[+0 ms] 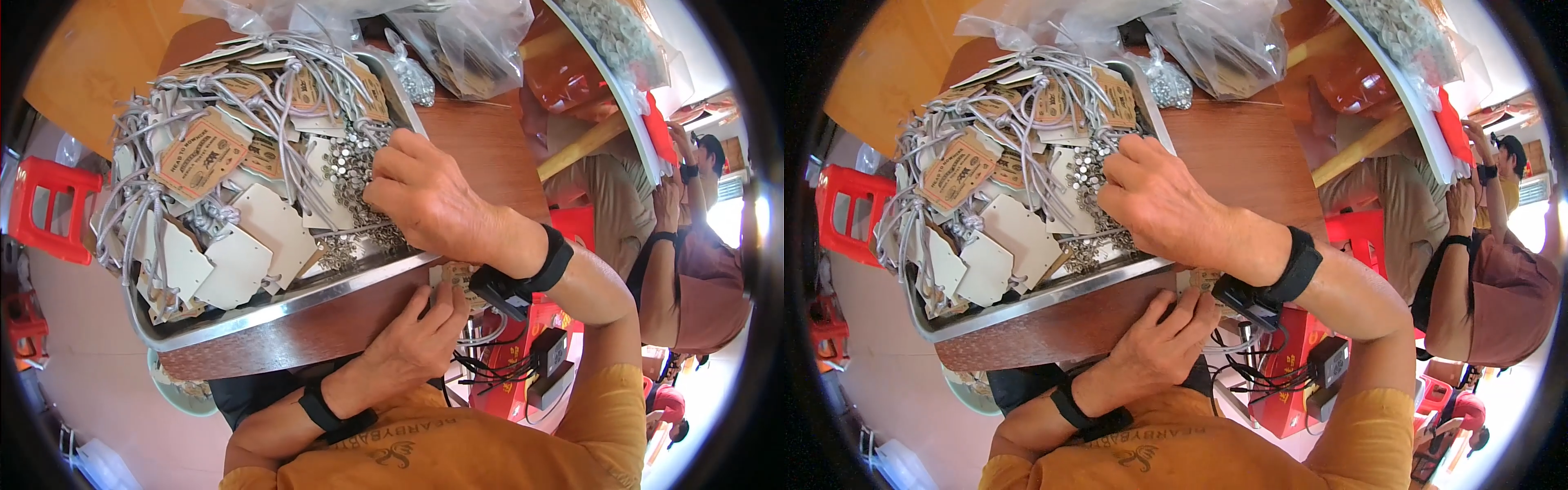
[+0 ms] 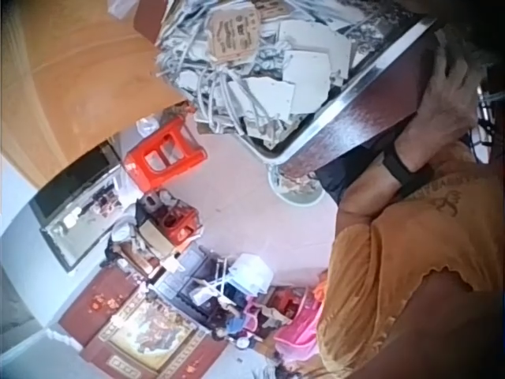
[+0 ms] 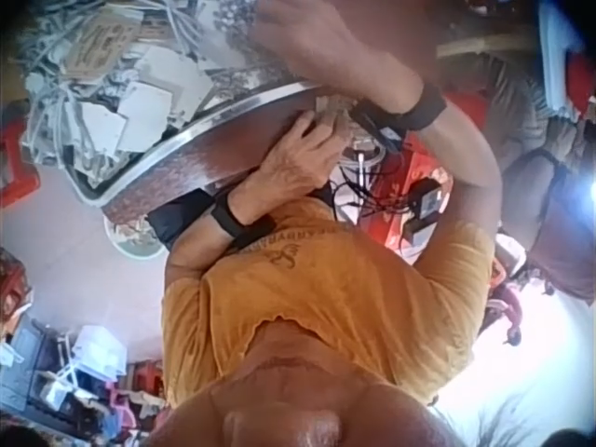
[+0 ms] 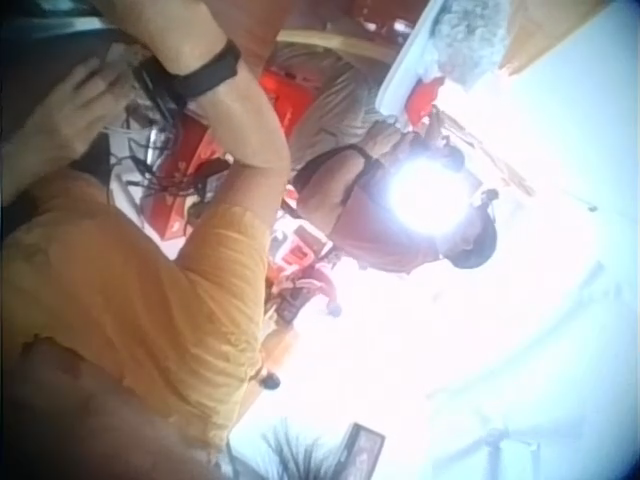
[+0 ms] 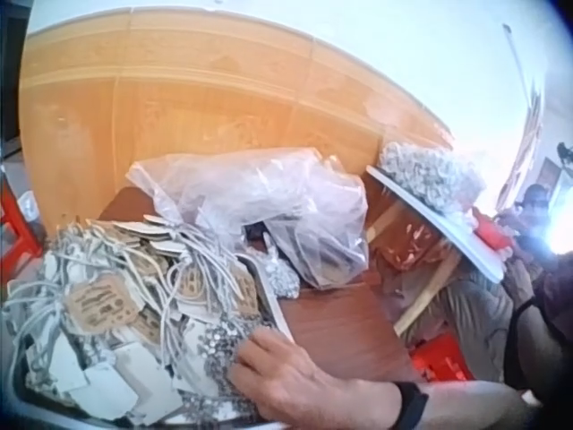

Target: Manually assembling white card tags with metal studs and strings in a workshop.

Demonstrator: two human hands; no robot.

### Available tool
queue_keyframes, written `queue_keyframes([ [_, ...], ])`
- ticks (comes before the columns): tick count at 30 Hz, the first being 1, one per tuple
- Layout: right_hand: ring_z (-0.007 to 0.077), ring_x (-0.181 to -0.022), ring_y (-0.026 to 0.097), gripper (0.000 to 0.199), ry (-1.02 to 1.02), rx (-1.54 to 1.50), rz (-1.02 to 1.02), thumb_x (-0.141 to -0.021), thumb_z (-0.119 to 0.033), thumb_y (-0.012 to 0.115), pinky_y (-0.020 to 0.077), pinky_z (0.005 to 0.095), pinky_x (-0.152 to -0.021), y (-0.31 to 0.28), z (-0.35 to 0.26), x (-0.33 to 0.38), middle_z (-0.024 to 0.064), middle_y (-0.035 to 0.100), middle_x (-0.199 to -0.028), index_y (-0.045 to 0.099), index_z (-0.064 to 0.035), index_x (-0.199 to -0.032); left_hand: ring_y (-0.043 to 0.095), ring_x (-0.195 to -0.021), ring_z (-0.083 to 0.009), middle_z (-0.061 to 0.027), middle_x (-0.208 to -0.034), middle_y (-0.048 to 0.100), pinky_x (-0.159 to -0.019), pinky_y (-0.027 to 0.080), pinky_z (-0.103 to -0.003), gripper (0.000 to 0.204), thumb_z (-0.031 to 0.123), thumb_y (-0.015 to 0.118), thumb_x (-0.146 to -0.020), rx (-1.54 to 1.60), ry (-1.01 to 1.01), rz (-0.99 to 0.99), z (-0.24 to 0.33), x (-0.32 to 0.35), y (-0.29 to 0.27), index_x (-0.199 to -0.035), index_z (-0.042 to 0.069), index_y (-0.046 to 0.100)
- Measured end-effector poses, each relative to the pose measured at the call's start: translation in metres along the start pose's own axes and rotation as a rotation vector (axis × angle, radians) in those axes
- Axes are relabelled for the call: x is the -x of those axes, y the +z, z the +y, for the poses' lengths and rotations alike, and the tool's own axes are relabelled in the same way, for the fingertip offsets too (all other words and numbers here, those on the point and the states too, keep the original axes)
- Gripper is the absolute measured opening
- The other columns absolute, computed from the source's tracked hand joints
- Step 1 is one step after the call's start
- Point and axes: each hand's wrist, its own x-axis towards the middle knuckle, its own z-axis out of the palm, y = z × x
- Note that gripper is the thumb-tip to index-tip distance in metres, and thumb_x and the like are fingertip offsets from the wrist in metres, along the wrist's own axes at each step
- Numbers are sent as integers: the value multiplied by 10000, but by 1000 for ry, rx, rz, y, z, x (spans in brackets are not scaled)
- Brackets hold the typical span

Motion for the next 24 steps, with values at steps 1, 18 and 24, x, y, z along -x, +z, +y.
queue_keyframes([
  [1, 306, -805, 502, 146, -3, 3, 13, -678, 7, 642, 453, 396, -666, -3, 0, 1, 96, 529, -839, 628, -34, -817, 552, -1175, -364, -214, -1252, 572, -961, 461, -482, 440, 148, 570, -808, 0, 6, -8, 1, 0, 0, -1154, -117, 634],
  [18, 319, -767, 471, 205, 337, 88, 48, -617, -72, 700, 403, 422, -643, -28, -60, 115, 124, 487, -804, 594, 1, -776, 581, -1204, -358, -214, -1287, 598, -970, 481, -487, 424, 107, 582, -838, 8, -17, 2, 1, -2, 0, -1217, -70, 648],
  [24, 292, -804, 474, 268, 172, 225, -74, -619, -135, 628, 391, 422, -676, -31, -69, 114, 124, 482, -813, 614, 53, -810, 583, -1211, -373, -238, -1258, 611, -1024, 482, -500, 409, 104, 583, -831, -34, -53, 45, 5, 2, 4, -1188, -74, 667],
])
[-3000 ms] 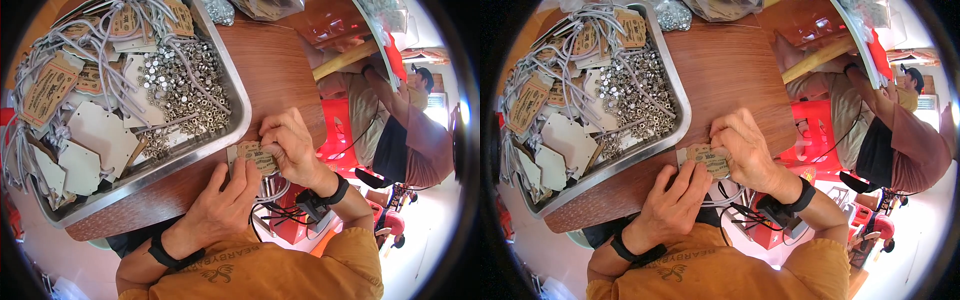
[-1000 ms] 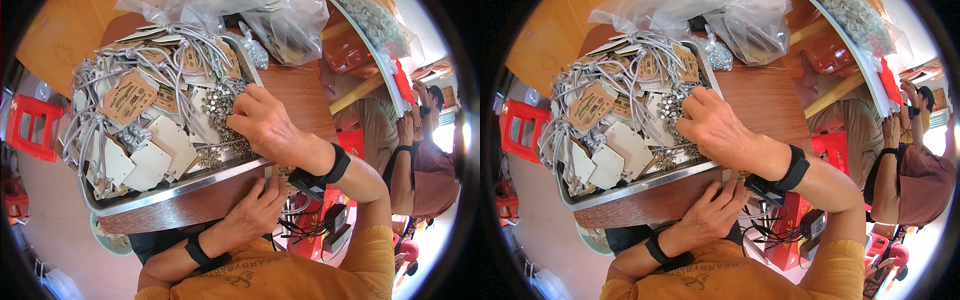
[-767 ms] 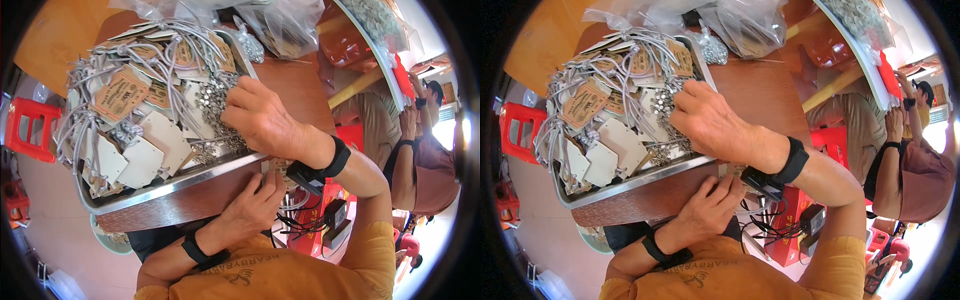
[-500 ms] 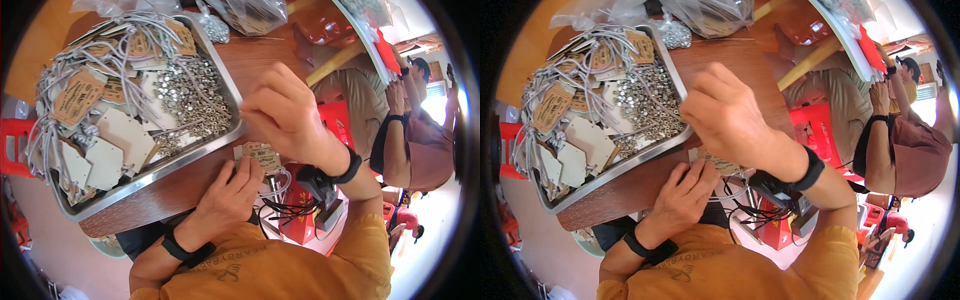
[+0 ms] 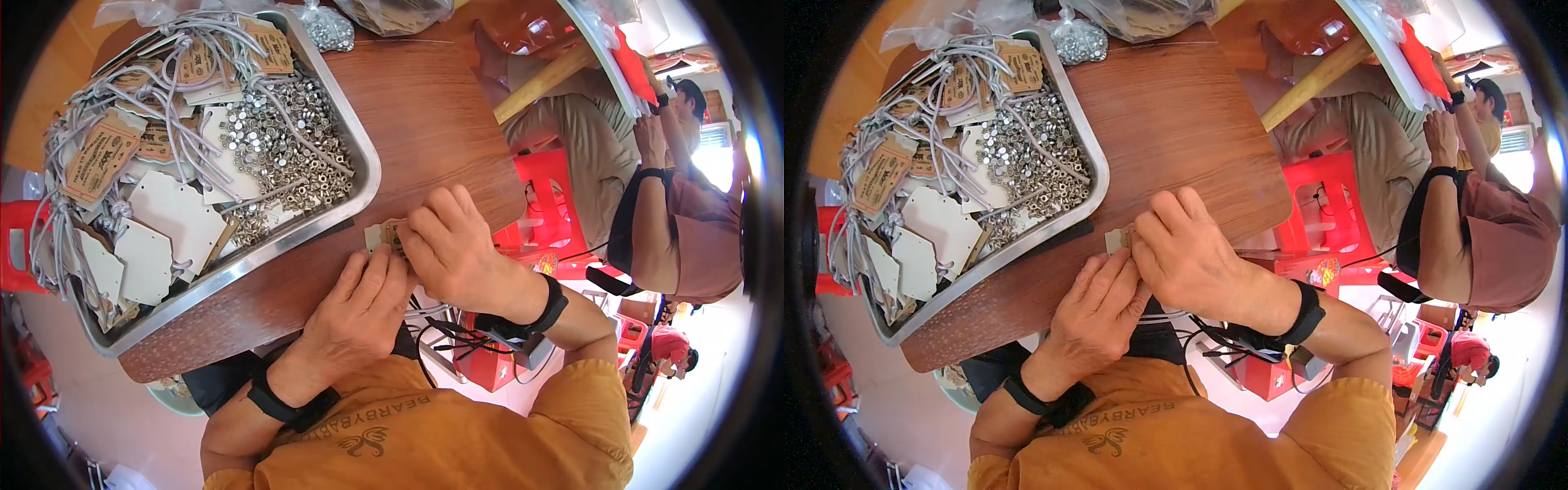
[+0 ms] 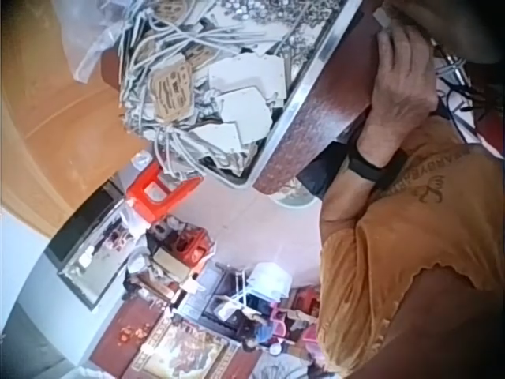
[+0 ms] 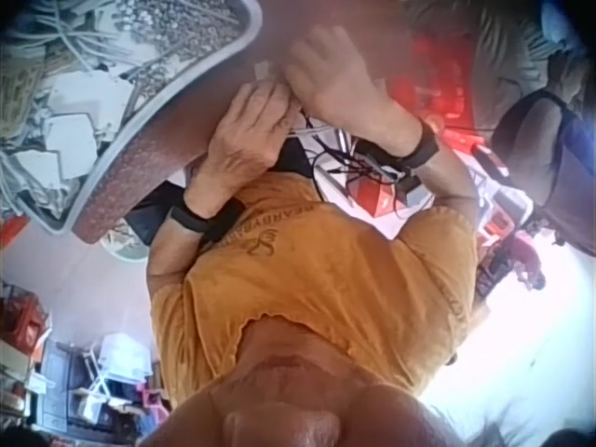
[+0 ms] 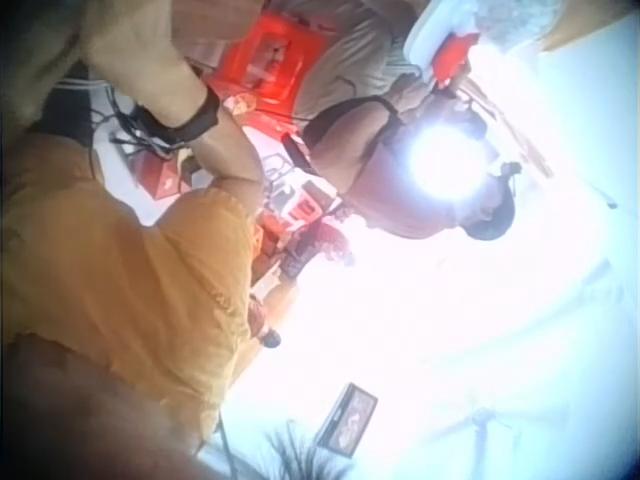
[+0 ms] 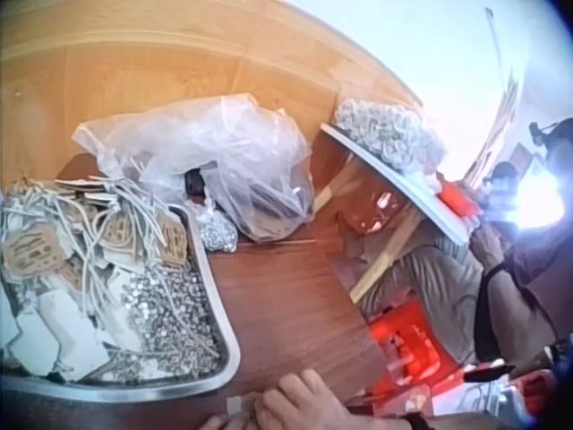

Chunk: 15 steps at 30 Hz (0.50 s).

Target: Manually assembling white card tags with metal studs and strings in a workshop.

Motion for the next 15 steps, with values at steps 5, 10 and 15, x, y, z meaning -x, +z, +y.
queue_keyframes([
  [5, 296, -838, 490, 309, -37, 11, -79, -638, -131, 615, 405, 424, -706, -6, -5, 6, 150, 530, -868, 633, 86, -858, 583, -1220, -365, -226, -1236, 623, -1024, 493, -495, 381, 103, 587, -829, -21, 31, -39, -2, -1, -4, -1156, -64, 689],
  [10, 315, -836, 498, 271, 162, -140, -17, -650, -91, 659, 421, 426, -717, -3, -3, 14, 142, 555, -893, 653, 55, -879, 584, -1224, -357, -202, -1231, 624, -1028, 494, -494, 394, 105, 585, -845, -21, 21, -36, -2, -1, -3, -1192, -54, 681],
  [15, 302, -787, 527, 296, 315, -248, 72, -673, 53, 708, 450, 387, -663, -6, -1, 8, 112, 593, -879, 696, 2, -964, 583, -1224, -354, -190, -1231, 621, -1025, 497, -493, 403, 106, 579, -865, -10, 17, -45, -2, -1, -4, -1228, -47, 667],
])
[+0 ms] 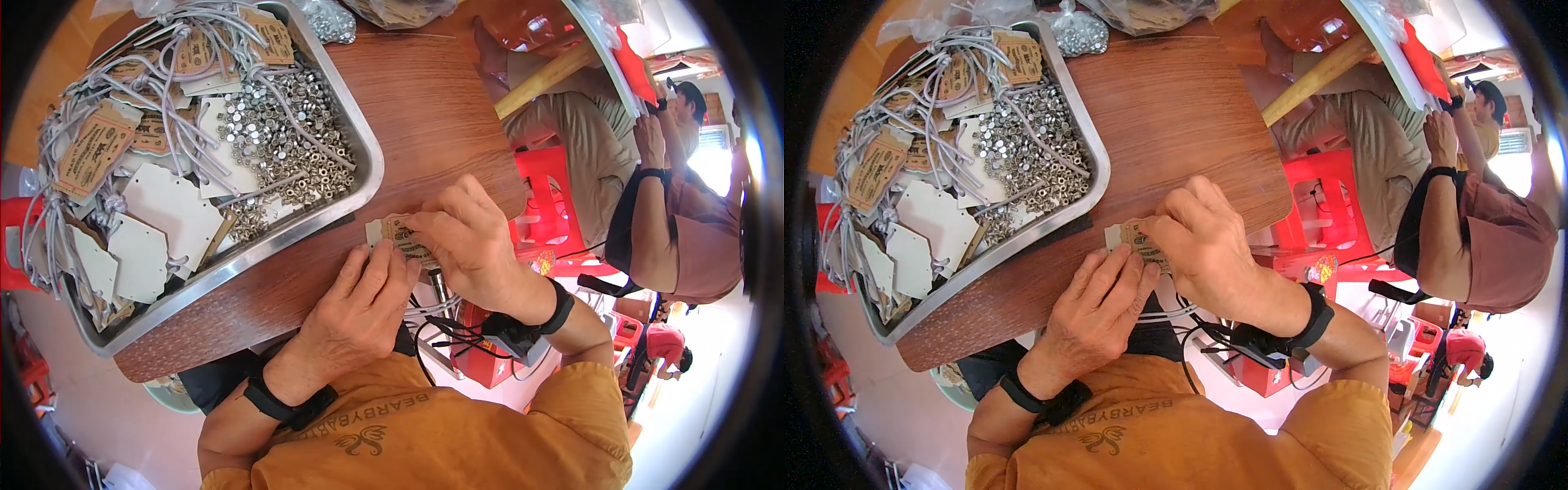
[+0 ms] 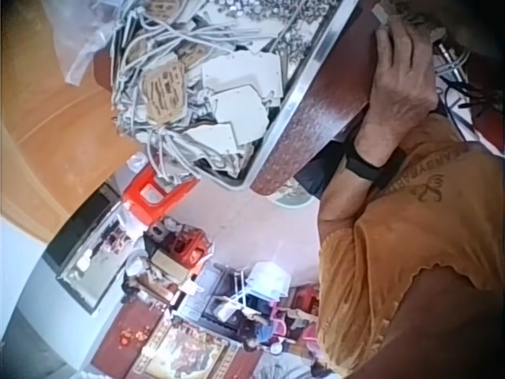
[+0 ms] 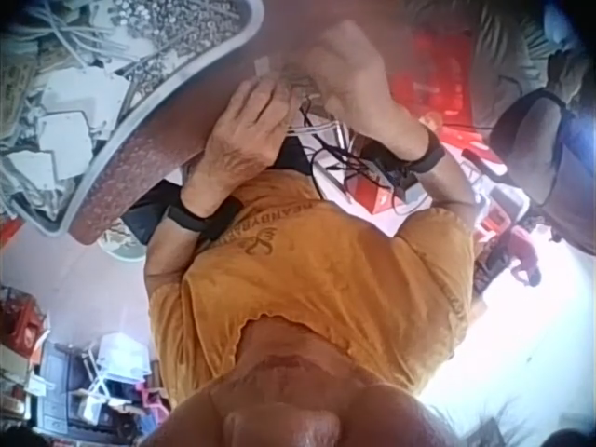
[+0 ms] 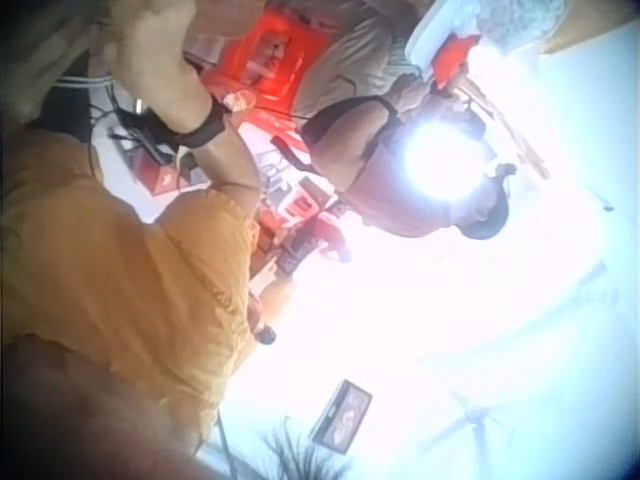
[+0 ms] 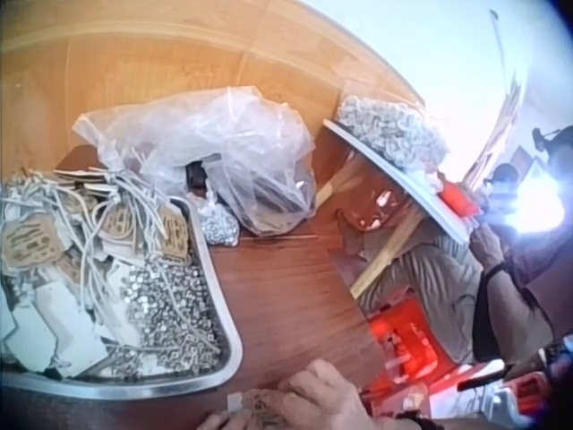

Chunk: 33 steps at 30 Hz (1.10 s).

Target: Manually assembling white card tags with metal studs and strings in a workshop.

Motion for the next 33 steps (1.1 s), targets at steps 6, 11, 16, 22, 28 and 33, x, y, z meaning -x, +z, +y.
queue_keyframes([
  [6, 291, -779, 523, 273, -17, 24, -44, -684, 35, 748, 448, 378, -651, 4, 3, -1, 108, 587, -858, 701, -6, -949, 584, -1216, -357, -192, -1229, 618, -1016, 503, -495, 399, 105, 577, -870, -1, 6, -5, 0, 0, -1, -1229, -46, 667],
  [11, 289, -778, 524, 265, -34, 22, -32, -670, 29, 755, 441, 378, -643, 6, 3, -1, 106, 587, -857, 689, 1, -925, 577, -1220, -356, -190, -1222, 610, -1018, 501, -492, 404, 112, 576, -864, 0, 2, 13, 0, 2, 2, -1224, -44, 670],
  [16, 295, -771, 525, 270, -50, 14, -46, -656, 22, 760, 438, 388, -648, 2, 0, 1, 107, 586, -859, 682, 2, -914, 576, -1217, -357, -189, -1226, 606, -1020, 497, -494, 409, 116, 578, -860, -4, 3, 7, 1, 2, 2, -1225, -46, 667],
  [22, 311, -776, 525, 262, -53, -6, -84, -647, 33, 758, 438, 403, -664, 3, 4, -2, 111, 581, -861, 667, -6, -890, 578, -1211, -361, -192, -1229, 604, -1013, 501, -495, 406, 115, 580, -860, 1, 10, 13, 2, 3, 2, -1220, -51, 663],
  [28, 316, -773, 513, 240, -42, -6, -114, -649, 43, 752, 428, 410, -673, 4, 6, -6, 105, 563, -844, 638, -24, -849, 584, -1193, -361, -202, -1202, 616, -1000, 507, -491, 403, 113, 581, -850, -12, 21, 30, 2, 2, 2, -1204, -62, 663],
  [33, 316, -763, 498, 235, -41, 26, -110, -655, 46, 745, 415, 414, -674, 6, 7, -7, 103, 552, -840, 622, -25, -842, 585, -1180, -362, -207, -1192, 618, -989, 508, -489, 410, 120, 574, -845, -11, 38, 25, 1, 2, 2, -1198, -71, 662],
])
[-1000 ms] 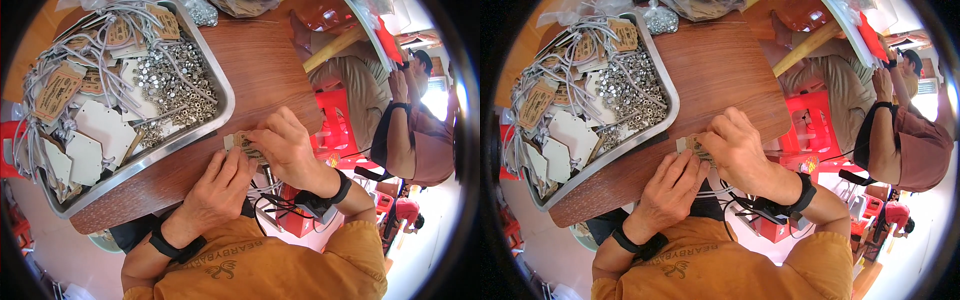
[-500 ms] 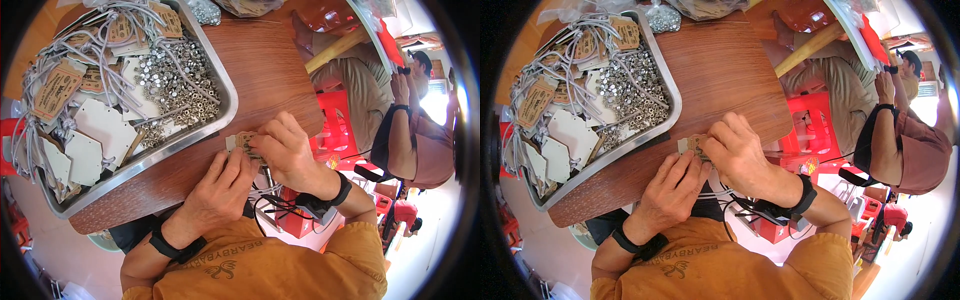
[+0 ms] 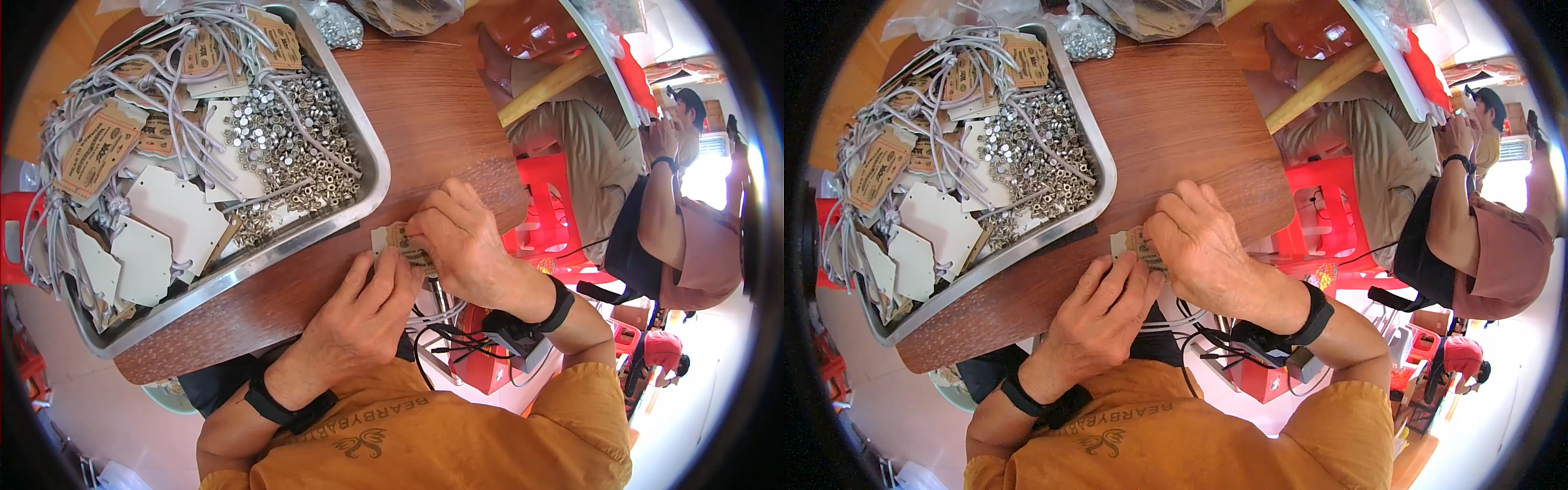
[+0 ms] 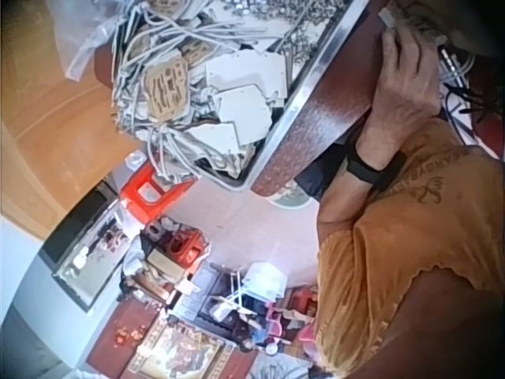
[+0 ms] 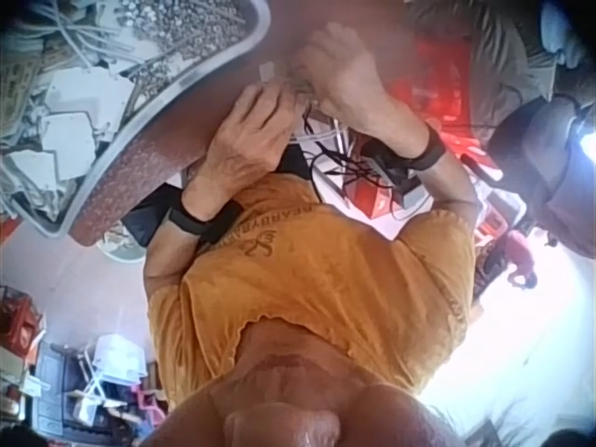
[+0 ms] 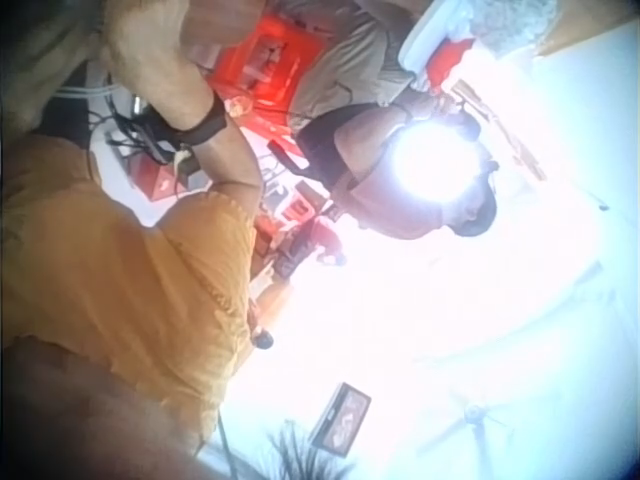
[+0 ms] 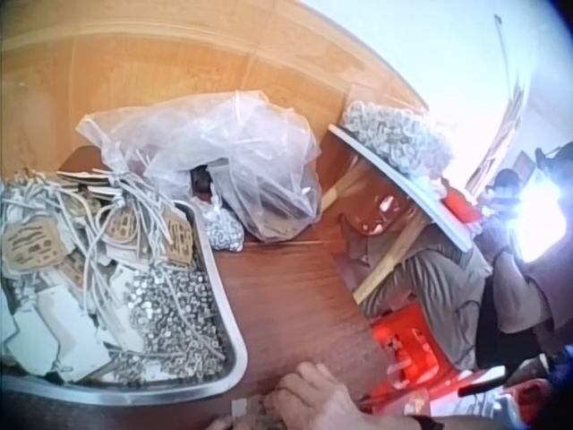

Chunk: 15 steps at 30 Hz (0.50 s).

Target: Manually assembling white card tags with metal studs and strings in a workshop.

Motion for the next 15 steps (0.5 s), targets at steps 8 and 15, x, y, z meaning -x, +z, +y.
queue_keyframes([
  [8, 316, -835, 503, 192, 57, -69, 20, -688, 52, 726, 428, 397, -725, -1, 2, -11, 102, 568, -881, 626, -35, -826, 572, -1198, -356, -202, -1218, 600, -990, 504, -485, 431, 132, 565, -846, 15, -12, -12, 0, -1, 0, -1215, -72, 657],
  [15, 306, -846, 513, 180, 98, -156, -7, -693, 77, 718, 435, 386, -731, 5, 9, -13, 99, 580, -891, 637, -26, -816, 584, -1186, -349, -200, -1203, 602, -977, 509, -476, 423, 130, 569, -844, -9, -6, -10, 0, -3, 1, -1203, -72, 667],
])
